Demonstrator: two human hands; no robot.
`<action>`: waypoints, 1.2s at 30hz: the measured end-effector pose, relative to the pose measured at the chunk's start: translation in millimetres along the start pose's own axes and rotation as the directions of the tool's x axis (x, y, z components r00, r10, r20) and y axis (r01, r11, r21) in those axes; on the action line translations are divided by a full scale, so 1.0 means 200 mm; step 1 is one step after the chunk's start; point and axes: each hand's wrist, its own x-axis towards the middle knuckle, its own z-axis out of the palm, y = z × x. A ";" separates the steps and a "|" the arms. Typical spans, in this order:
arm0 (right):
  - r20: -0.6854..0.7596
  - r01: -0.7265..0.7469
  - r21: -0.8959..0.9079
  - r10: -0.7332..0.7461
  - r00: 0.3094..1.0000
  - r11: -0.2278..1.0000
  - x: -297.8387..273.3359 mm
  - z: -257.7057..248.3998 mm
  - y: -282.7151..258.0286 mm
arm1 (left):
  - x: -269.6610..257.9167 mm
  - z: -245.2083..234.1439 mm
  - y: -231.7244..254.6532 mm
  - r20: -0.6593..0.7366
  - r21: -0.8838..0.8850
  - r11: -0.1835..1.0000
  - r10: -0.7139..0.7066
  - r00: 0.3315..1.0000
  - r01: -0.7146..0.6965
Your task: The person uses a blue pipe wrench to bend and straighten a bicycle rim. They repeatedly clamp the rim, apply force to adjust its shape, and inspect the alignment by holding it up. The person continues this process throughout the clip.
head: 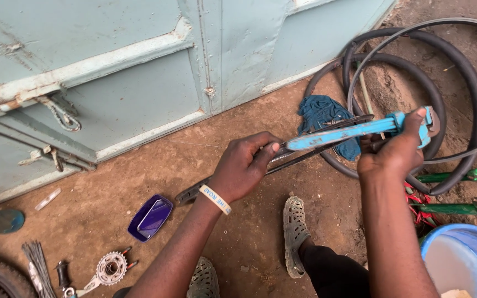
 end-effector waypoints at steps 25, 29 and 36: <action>0.268 -0.205 -0.142 0.237 0.934 0.968 0.29 -0.08 0.15 | 0.14 -0.12 -0.21 -0.334 0.349 0.911 -0.100 0.937 0.221; 0.312 -0.194 -0.141 0.230 0.922 0.971 0.31 -0.08 0.18 | 0.15 -0.14 -0.26 -0.279 0.372 0.907 -0.091 0.956 0.196; 0.324 -0.188 -0.160 0.232 0.917 0.969 0.27 -0.07 0.19 | 0.12 -0.17 -0.22 -0.211 0.319 0.933 -0.099 0.973 0.164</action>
